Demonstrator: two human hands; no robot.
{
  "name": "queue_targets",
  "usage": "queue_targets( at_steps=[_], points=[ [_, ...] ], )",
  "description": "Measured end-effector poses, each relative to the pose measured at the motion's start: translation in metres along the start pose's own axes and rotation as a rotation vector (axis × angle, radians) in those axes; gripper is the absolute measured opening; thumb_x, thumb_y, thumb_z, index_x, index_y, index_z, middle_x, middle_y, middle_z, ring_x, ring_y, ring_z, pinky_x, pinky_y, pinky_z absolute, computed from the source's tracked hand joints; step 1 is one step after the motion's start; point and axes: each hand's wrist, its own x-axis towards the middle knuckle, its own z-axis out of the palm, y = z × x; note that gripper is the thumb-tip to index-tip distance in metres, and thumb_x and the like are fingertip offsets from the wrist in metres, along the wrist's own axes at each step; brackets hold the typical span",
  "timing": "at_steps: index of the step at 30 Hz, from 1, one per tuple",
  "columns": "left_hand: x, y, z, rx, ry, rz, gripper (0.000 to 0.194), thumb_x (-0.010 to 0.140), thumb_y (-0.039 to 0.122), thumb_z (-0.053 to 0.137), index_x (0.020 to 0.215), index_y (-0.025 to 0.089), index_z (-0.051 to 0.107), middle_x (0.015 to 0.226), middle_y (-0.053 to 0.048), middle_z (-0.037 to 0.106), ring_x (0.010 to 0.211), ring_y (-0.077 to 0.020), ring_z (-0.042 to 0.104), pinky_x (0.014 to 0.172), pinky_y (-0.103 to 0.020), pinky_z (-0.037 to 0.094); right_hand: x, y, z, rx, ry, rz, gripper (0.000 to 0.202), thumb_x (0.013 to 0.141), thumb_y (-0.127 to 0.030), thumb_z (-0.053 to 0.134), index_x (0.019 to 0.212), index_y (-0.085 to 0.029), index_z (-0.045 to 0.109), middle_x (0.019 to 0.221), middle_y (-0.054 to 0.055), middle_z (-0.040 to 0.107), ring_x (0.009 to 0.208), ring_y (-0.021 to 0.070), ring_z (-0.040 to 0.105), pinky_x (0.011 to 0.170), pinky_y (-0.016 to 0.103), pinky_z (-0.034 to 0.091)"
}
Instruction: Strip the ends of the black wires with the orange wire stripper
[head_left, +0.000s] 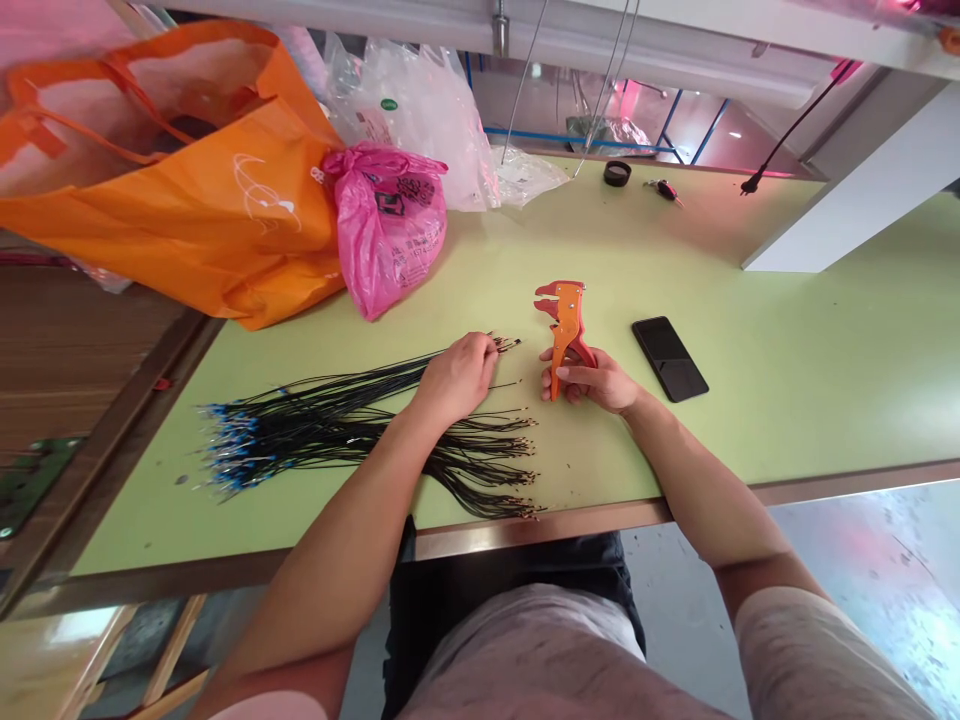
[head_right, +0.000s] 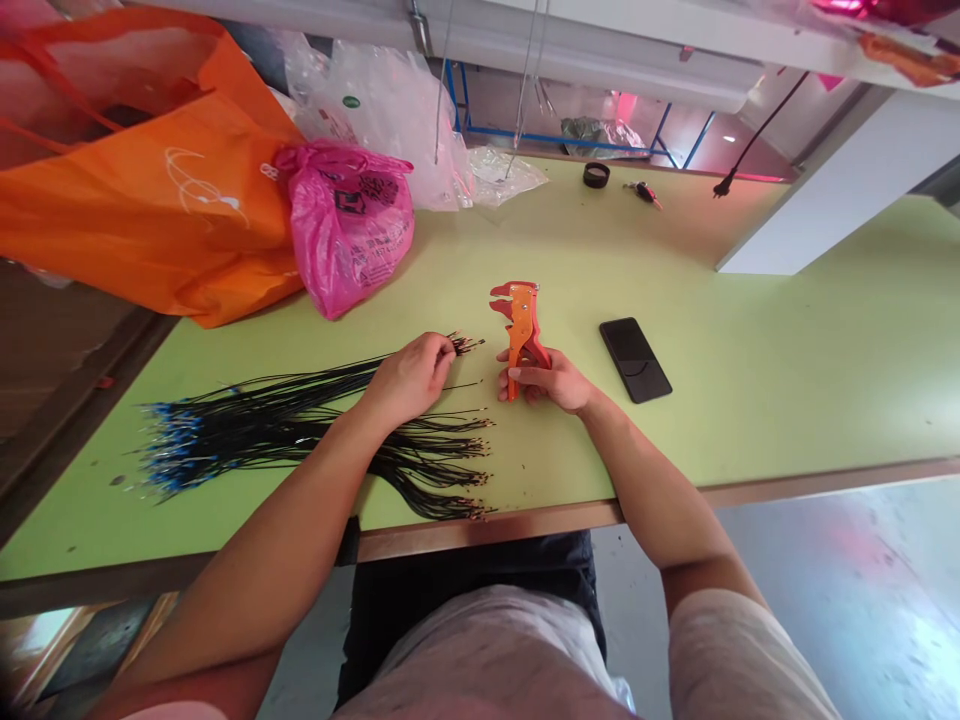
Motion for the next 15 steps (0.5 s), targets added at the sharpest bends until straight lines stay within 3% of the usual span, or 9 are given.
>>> queue_targets(
  at_steps=[3,7,11,15],
  points=[
    [-0.006,-0.006,-0.007,-0.299,0.134,-0.054,0.025,0.101,0.037,0.048,0.112,0.02,0.063,0.089,-0.005,0.073,0.077,-0.0202,0.068,0.074,-0.031,0.053,-0.002,-0.001,-0.001,-0.048,-0.038,0.002,0.036,0.086,-0.032,0.079,0.114,-0.014,0.065,0.09,0.008,0.074,0.077,0.0211,0.076,0.045,0.022,0.04],
    [-0.013,-0.004,-0.012,-0.575,0.27,-0.019,0.027,0.098,0.044,0.055,0.1,0.019,0.065,0.075,0.0,0.066,0.062,-0.0128,0.056,0.06,-0.024,0.046,-0.006,-0.004,0.0,-0.082,-0.108,0.034,0.038,0.087,-0.034,0.079,0.116,-0.013,0.065,0.091,0.009,0.075,0.077,0.0219,0.077,0.044,0.021,0.038],
    [-0.015,0.0,-0.014,-0.65,0.306,0.017,0.029,0.096,0.047,0.061,0.092,0.019,0.068,0.066,0.003,0.057,0.055,-0.0103,0.045,0.053,-0.022,0.038,-0.009,-0.006,0.006,-0.073,-0.193,0.09,0.043,0.089,-0.035,0.078,0.122,-0.013,0.064,0.094,0.011,0.076,0.078,0.0226,0.077,0.043,0.021,0.037],
    [-0.015,-0.001,-0.015,-0.67,0.305,0.045,0.03,0.096,0.047,0.063,0.091,0.019,0.07,0.065,0.003,0.053,0.056,-0.0101,0.043,0.052,-0.022,0.036,-0.011,-0.006,0.011,-0.09,-0.262,0.104,0.043,0.09,-0.034,0.078,0.124,-0.012,0.064,0.094,0.011,0.076,0.078,0.022,0.077,0.044,0.021,0.039]
  ],
)
